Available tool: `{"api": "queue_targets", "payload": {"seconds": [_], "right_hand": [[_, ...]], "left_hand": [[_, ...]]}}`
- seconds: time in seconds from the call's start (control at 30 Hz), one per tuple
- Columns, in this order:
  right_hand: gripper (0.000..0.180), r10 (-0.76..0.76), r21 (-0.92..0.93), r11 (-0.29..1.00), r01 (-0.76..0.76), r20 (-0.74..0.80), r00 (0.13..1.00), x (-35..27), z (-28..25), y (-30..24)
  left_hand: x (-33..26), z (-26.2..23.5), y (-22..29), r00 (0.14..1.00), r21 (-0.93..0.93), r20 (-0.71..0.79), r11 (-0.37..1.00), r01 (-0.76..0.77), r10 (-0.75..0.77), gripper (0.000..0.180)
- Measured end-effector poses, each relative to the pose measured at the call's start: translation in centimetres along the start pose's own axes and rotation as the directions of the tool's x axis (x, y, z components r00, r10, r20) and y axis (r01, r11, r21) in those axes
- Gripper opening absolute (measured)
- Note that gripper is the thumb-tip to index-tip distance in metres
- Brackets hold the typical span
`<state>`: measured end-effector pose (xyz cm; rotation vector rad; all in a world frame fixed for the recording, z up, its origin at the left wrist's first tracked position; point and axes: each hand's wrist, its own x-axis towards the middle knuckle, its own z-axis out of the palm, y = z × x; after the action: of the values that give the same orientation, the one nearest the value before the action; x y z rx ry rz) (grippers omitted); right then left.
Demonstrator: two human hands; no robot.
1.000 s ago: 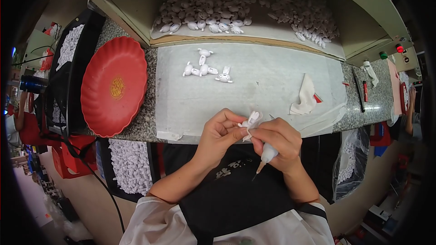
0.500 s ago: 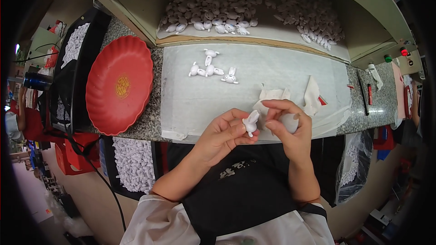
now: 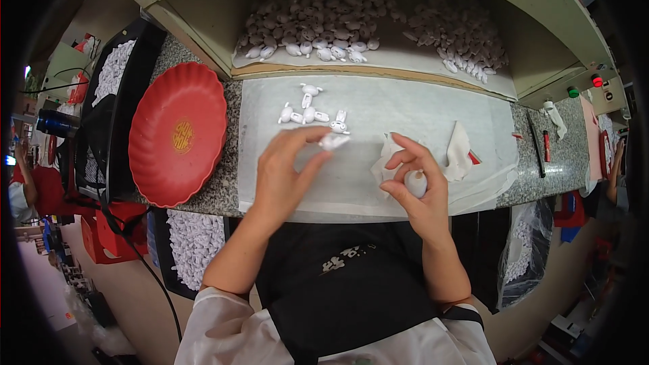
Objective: Assembling small ceramic parts by applying glue from a bottle.
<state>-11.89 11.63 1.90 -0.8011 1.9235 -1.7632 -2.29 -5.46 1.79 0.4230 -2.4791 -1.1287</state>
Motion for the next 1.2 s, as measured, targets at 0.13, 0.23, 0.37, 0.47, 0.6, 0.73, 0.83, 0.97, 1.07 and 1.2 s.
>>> {"api": "queue_targets", "payload": {"seconds": [0.13, 0.23, 0.37, 0.47, 0.6, 0.73, 0.83, 0.97, 1.07, 1.2], "right_hand": [[0.051, 0.006, 0.058, 0.998, -0.001, -0.083, 0.997, -0.4, -2.2, 1.0], [0.045, -0.026, 0.131, 0.990, 0.049, -0.173, 0.985, -1.3, -2.9, 1.7], [0.039, -0.093, 0.109, 0.988, 0.111, -0.157, 0.983, -2.3, -3.9, 2.5], [0.034, -0.082, 0.163, 0.980, 0.116, -0.200, 0.976, -2.9, -4.2, 1.9], [0.039, 0.009, 0.225, 0.973, 0.048, -0.248, 0.969, -3.4, -5.2, 1.1], [0.043, 0.034, 0.335, 0.939, 0.078, -0.317, 0.948, -3.2, -4.7, -0.5], [0.041, -0.129, 0.403, 0.879, 0.255, -0.314, 0.941, -2.9, -4.6, -0.3], [0.035, 0.048, 0.608, 0.747, 0.269, -0.452, 0.891, -2.0, -2.5, -2.3], [0.038, -0.027, 0.526, 0.805, 0.274, -0.428, 0.903, -2.3, -1.5, -2.7], [0.042, -0.270, 0.251, 0.885, 0.393, -0.409, 0.872, -2.7, -0.3, -2.8]], "left_hand": [[4.0, -0.5, -0.8, 0.986, 0.193, -0.032, 0.968, -0.157, 0.166, 0.033], [9.3, 1.3, 0.4, 0.941, 0.263, -0.107, 0.922, -0.284, 0.321, 0.029], [15.8, 5.4, 0.6, 0.980, 0.602, 0.014, 0.781, -0.168, 0.200, 0.023], [17.1, 6.5, -1.4, 0.993, 0.690, 0.094, 0.714, -0.120, 0.076, 0.023], [14.3, 4.6, 0.8, 0.966, 0.319, -0.071, 0.923, -0.214, 0.249, 0.028], [7.8, 2.4, 2.7, 0.955, -0.703, 0.286, 0.661, 0.262, -0.074, 0.024], [2.4, 2.2, 2.2, 0.904, -0.871, 0.420, 0.240, 0.428, -0.085, 0.029], [-1.7, 2.9, 1.6, 0.863, -0.869, 0.495, -0.059, 0.491, -0.104, 0.029], [-3.5, 3.6, 0.9, 0.859, -0.857, 0.502, -0.197, 0.477, -0.100, 0.030], [-4.0, 3.8, 1.1, 0.885, -0.866, 0.462, -0.239, 0.438, -0.052, 0.035]]}}
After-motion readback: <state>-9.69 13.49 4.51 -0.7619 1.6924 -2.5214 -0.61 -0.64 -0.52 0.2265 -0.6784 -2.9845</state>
